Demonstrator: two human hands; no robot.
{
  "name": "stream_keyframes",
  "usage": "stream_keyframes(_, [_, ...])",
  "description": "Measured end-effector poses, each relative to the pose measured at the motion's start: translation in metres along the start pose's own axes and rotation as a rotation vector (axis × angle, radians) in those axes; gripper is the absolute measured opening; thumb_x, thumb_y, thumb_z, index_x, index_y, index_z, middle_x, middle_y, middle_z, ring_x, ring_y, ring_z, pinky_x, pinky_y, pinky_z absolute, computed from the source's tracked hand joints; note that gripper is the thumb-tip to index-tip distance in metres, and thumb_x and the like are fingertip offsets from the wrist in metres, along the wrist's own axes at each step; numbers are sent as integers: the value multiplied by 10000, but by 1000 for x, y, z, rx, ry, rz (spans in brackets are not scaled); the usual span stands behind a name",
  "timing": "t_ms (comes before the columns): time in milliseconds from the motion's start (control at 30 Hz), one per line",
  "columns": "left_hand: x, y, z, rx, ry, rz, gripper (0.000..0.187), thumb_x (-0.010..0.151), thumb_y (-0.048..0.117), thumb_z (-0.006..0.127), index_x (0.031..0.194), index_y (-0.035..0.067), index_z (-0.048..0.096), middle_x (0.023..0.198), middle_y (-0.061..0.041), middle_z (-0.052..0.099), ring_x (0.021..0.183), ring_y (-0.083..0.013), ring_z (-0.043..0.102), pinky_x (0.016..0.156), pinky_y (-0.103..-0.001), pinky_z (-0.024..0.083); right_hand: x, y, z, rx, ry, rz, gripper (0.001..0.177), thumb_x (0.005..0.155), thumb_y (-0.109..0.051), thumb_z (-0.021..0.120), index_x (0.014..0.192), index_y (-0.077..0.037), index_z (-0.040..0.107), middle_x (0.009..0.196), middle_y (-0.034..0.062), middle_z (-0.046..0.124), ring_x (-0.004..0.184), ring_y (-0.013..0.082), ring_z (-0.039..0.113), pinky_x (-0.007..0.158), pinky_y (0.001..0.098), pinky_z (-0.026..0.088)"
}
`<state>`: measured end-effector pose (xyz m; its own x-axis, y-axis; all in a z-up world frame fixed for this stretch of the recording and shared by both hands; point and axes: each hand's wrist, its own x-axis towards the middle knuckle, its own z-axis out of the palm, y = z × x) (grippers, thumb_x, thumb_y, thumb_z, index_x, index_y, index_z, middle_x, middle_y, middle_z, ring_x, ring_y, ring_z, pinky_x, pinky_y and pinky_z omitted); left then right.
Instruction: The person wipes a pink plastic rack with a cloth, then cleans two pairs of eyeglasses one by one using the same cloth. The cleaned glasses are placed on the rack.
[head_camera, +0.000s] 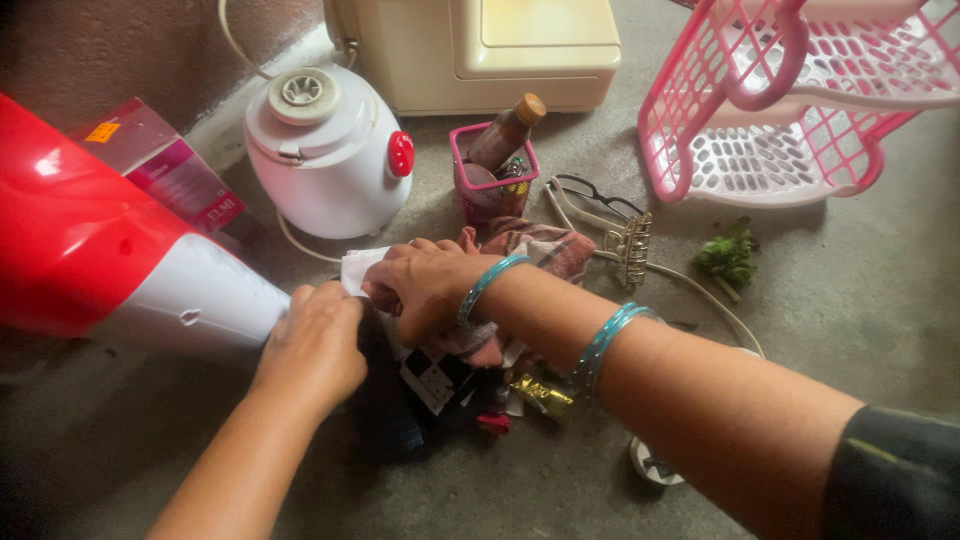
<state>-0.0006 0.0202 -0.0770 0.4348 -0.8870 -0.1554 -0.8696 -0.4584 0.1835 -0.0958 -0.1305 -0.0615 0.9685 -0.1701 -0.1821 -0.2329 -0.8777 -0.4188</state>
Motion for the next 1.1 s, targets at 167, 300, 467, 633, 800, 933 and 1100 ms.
stream_keyframes(167, [-10,6,-15,-32,-16,-23,284,737,-2,704,1020,15,692,1112,-204,661,1115,-385,626,938,-467,538,6,-3,-16,125,-304,32,633,581,-322,840,1175,-152,698,1045,57,768,993,210,731,858,333,566])
stream_keyframes(300, [-24,15,-33,-42,75,11,210,757,-17,666,952,34,721,1064,-216,675,1052,-404,651,889,-488,550,11,-2,-19,263,-397,-23,723,523,-275,903,1187,-110,670,1007,62,792,915,187,753,791,314,589])
stream_keyframes(467, [-34,34,-62,-21,123,52,178,762,5,659,918,58,727,1048,-168,690,1075,-377,641,880,-483,549,7,-3,-38,267,-432,-40,671,559,-275,950,1145,-97,676,941,33,796,865,127,738,768,286,578])
stream_keyframes(633, [-40,45,-97,-110,305,143,211,735,12,670,939,52,708,997,-165,708,1078,-372,634,873,-489,535,-1,-11,-73,480,-461,-72,398,674,-177,907,1008,-37,740,900,40,788,813,105,690,733,293,571])
stream_keyframes(800, [-44,59,-138,-107,344,121,336,767,-38,617,1085,55,674,1008,-230,680,1067,-400,620,885,-512,516,-9,-24,-127,476,-406,-44,352,675,-134,891,989,-50,755,917,28,803,854,109,721,770,278,580])
stream_keyframes(933, [-45,64,-172,-68,428,136,380,770,-66,593,1137,24,637,1019,-245,676,1066,-396,631,977,-522,473,-20,-41,-165,509,-237,-111,446,652,-105,882,1060,-50,711,944,35,795,868,137,740,768,289,596])
stream_keyframes(1100, [-41,61,-199,-114,594,261,539,759,-83,596,1275,70,578,986,-179,704,1081,-361,639,952,-553,408,-36,-69,-203,550,-105,-52,505,699,-90,869,1170,-47,691,1014,83,775,912,180,739,797,337,603])
